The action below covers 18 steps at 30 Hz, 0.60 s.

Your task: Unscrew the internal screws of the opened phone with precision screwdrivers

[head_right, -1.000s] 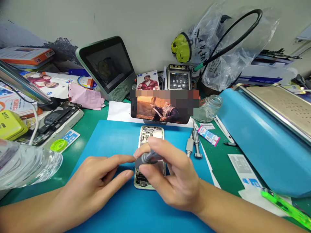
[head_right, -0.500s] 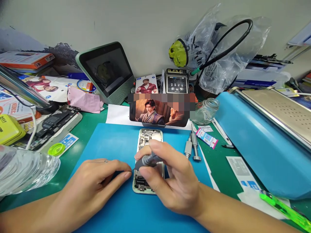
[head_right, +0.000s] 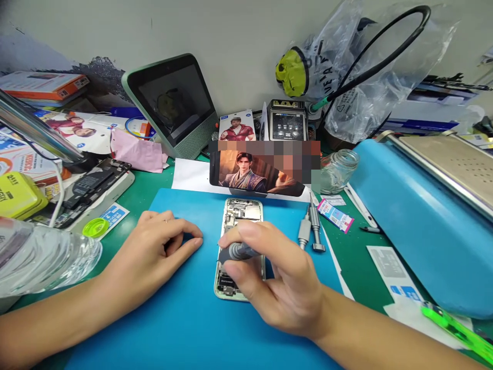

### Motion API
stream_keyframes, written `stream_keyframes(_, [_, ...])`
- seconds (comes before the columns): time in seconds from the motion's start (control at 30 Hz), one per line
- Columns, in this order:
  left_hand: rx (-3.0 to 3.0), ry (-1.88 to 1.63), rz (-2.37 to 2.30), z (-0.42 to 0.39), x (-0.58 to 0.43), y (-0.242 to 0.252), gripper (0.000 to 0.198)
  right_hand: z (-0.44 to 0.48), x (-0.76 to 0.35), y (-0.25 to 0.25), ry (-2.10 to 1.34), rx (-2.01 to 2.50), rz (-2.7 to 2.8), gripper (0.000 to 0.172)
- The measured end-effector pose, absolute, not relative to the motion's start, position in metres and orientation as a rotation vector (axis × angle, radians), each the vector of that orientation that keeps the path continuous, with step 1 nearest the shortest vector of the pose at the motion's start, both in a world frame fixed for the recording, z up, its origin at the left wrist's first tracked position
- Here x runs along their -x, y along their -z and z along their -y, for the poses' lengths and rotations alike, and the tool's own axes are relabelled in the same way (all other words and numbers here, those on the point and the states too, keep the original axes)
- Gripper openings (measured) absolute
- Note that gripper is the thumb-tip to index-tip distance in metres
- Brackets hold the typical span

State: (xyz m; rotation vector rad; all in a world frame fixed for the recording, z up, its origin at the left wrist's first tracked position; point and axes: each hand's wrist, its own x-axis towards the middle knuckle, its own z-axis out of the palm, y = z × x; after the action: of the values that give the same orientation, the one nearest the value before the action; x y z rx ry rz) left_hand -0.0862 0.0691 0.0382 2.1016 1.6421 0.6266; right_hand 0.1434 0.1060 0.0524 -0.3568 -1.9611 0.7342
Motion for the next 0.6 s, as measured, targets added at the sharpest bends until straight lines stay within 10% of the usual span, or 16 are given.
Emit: stream_keyframes(0.6, [-2.337,-0.750,-1.541,-0.0597,0.0813,-0.0402,0.024,-0.1050,-0.1504,-0.0557,-0.599,0.348,2.080,0.087])
